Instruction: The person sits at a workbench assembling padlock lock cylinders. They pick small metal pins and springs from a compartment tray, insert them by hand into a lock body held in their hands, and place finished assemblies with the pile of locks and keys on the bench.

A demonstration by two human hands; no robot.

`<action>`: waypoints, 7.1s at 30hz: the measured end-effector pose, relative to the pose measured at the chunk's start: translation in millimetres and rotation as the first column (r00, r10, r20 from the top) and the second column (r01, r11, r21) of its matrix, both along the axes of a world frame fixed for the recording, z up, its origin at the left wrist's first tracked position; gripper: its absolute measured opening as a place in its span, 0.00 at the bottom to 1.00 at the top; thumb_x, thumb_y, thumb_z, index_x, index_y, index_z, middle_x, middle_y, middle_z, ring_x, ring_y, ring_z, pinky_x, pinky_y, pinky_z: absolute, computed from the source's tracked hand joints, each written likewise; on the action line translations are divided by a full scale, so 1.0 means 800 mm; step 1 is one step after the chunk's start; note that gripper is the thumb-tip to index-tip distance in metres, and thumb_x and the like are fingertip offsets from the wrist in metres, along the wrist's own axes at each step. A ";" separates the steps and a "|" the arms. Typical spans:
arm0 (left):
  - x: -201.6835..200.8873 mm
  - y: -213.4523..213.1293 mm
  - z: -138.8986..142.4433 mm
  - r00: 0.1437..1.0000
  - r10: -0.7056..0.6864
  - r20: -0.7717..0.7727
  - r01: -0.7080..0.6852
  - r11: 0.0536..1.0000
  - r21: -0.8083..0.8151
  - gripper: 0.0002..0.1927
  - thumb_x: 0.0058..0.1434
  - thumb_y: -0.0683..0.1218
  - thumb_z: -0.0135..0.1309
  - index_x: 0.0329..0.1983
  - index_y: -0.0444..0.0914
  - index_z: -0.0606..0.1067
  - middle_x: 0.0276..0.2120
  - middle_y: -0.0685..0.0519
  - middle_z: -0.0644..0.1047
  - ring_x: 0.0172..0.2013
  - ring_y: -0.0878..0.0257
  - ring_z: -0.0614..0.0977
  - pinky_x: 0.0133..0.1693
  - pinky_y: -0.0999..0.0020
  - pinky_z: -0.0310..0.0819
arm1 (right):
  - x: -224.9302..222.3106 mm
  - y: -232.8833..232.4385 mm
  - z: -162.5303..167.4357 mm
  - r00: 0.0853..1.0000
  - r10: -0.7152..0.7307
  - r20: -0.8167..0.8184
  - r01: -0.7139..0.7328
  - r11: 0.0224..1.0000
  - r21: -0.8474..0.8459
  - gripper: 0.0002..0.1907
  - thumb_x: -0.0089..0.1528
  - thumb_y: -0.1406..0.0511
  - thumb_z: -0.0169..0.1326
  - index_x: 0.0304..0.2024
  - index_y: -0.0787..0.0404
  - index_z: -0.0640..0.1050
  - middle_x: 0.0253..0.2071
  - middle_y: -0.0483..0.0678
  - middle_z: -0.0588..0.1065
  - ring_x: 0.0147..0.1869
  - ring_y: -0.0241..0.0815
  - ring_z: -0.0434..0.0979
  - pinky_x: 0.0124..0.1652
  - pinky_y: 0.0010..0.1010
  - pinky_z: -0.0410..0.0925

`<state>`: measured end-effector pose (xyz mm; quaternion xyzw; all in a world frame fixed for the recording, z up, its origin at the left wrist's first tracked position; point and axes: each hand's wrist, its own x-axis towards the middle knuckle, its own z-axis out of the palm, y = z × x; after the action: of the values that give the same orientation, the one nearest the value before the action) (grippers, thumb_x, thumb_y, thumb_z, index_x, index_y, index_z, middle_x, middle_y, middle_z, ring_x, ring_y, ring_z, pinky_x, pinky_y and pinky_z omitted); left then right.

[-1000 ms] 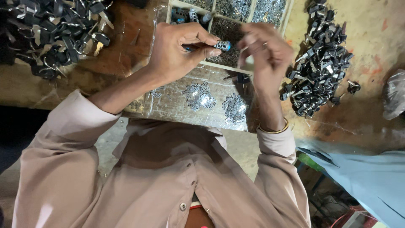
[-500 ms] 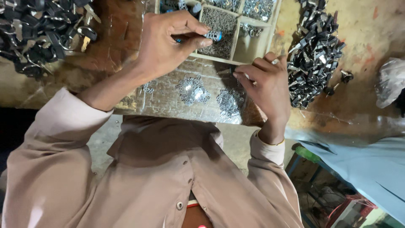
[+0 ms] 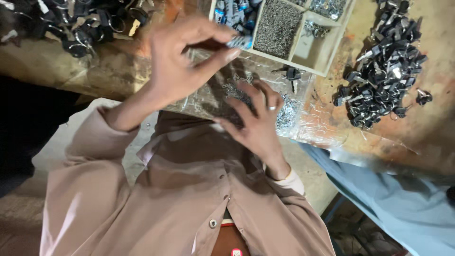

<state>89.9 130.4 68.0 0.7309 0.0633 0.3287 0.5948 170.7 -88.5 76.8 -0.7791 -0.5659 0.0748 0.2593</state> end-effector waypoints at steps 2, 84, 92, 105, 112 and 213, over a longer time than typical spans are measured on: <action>-0.027 -0.006 0.007 0.998 0.064 -0.004 -0.064 0.998 0.013 0.10 0.69 0.31 0.66 0.48 0.28 0.77 0.46 0.44 0.81 0.44 0.64 0.87 0.46 0.73 0.87 | -0.017 0.013 -0.003 0.998 0.029 0.057 -0.028 1.000 -0.011 0.30 0.57 0.47 0.68 0.55 0.56 0.81 0.67 0.56 0.65 0.72 0.62 0.55 0.63 0.59 0.48; -0.122 -0.171 -0.100 0.965 0.104 -0.243 -0.178 0.934 -0.310 0.12 0.61 0.34 0.65 0.48 0.30 0.80 0.46 0.44 0.84 0.40 0.62 0.88 0.39 0.72 0.85 | -0.041 -0.047 -0.023 0.896 -0.175 -0.408 0.251 0.958 0.140 0.11 0.59 0.70 0.66 0.43 0.59 0.81 0.40 0.42 0.81 0.46 0.40 0.77 0.56 0.33 0.58; -0.119 -0.166 -0.092 0.934 0.184 -0.307 -0.201 0.979 -0.025 0.13 0.57 0.35 0.68 0.45 0.34 0.82 0.44 0.48 0.85 0.31 0.66 0.86 0.30 0.74 0.79 | -0.040 -0.043 -0.013 0.973 -0.171 -0.154 0.187 0.978 0.092 0.13 0.57 0.68 0.70 0.42 0.57 0.80 0.39 0.40 0.80 0.45 0.39 0.76 0.56 0.37 0.57; -0.169 -0.144 -0.084 0.929 0.273 -0.251 -0.354 0.853 -0.383 0.11 0.63 0.30 0.62 0.49 0.28 0.79 0.50 0.38 0.81 0.44 0.59 0.86 0.41 0.69 0.87 | -0.032 0.025 0.000 0.995 0.032 0.090 -0.024 0.996 -0.088 0.20 0.64 0.57 0.66 0.59 0.45 0.82 0.70 0.50 0.64 0.72 0.55 0.57 0.67 0.54 0.46; -0.167 -0.147 -0.086 0.900 0.278 -0.336 -0.402 0.830 -0.388 0.12 0.61 0.31 0.65 0.48 0.29 0.80 0.48 0.41 0.83 0.39 0.63 0.86 0.39 0.73 0.84 | -0.032 0.000 -0.014 0.995 -0.001 0.103 0.013 0.993 -0.118 0.18 0.63 0.53 0.68 0.51 0.50 0.81 0.71 0.47 0.63 0.78 0.56 0.53 0.72 0.61 0.39; -0.127 -0.155 -0.077 0.944 0.085 -0.318 -0.161 0.962 -0.219 0.11 0.60 0.35 0.67 0.46 0.29 0.81 0.43 0.44 0.84 0.34 0.63 0.87 0.35 0.73 0.84 | -0.006 -0.116 -0.033 0.971 -0.203 0.125 0.208 0.978 -0.025 0.21 0.59 0.56 0.72 0.53 0.53 0.83 0.69 0.51 0.65 0.73 0.60 0.56 0.68 0.52 0.52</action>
<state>-11.8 6.5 6.1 0.6895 0.2400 0.2381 0.6406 165.6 -181.6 50.4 -0.8413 -0.4954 0.0105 0.2159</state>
